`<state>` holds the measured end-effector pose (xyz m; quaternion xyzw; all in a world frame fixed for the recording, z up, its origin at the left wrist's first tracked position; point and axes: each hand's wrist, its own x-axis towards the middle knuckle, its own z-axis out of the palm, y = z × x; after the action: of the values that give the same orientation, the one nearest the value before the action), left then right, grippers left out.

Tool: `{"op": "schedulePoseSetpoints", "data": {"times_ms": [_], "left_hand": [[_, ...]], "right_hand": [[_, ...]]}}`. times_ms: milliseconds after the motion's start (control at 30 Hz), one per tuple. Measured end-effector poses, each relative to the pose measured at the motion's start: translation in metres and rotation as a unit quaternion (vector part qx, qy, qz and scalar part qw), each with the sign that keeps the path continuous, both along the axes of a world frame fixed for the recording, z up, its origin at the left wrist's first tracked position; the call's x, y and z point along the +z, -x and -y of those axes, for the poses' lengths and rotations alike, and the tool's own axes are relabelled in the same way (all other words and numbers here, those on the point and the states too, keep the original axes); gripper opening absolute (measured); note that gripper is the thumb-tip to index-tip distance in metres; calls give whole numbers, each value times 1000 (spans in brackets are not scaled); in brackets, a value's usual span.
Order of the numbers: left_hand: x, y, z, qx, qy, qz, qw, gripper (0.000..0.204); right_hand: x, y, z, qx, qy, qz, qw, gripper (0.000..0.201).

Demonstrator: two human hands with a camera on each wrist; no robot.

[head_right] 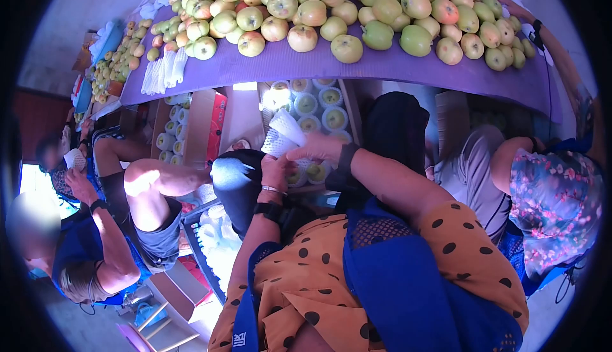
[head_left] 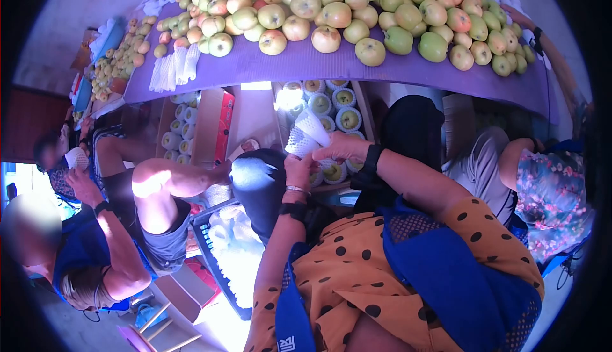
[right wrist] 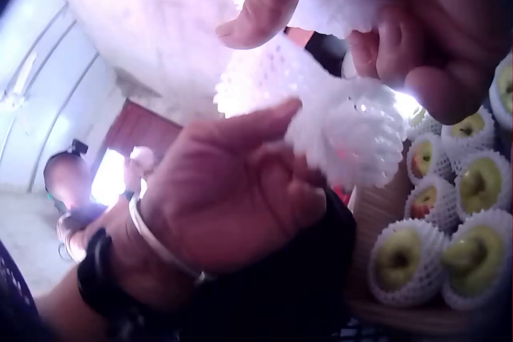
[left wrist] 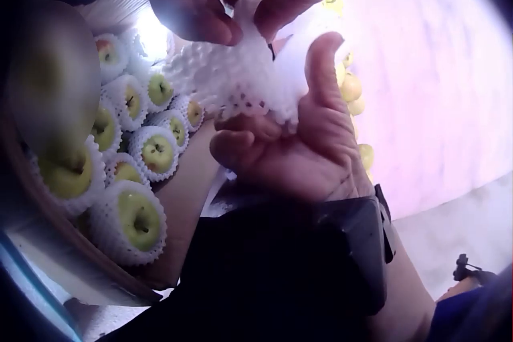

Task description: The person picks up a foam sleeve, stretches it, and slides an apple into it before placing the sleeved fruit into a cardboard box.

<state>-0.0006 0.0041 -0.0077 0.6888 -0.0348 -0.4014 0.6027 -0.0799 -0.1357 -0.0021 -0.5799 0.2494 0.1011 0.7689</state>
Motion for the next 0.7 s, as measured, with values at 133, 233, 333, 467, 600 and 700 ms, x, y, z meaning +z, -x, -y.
{"op": "schedulePoseSetpoints", "data": {"times_ms": [133,233,333,467,600,700], "left_hand": [[7,7,3,35,102,-136,985,25],[4,5,0,4,95,-117,989,28],[1,0,-3,-2,82,-143,986,29],[-1,-4,-7,39,106,-183,977,28],[4,3,-3,46,127,-150,979,27],[-1,-3,-5,23,38,-66,997,30]], "right_hand": [[-3,1,-4,54,12,7,998,36],[-12,0,-7,45,29,27,998,35],[-6,0,-3,58,42,23,997,35],[-2,1,1,70,-29,-8,997,38],[-4,2,-2,116,1,-23,993,40],[-13,2,-4,78,3,-23,997,41]]}}
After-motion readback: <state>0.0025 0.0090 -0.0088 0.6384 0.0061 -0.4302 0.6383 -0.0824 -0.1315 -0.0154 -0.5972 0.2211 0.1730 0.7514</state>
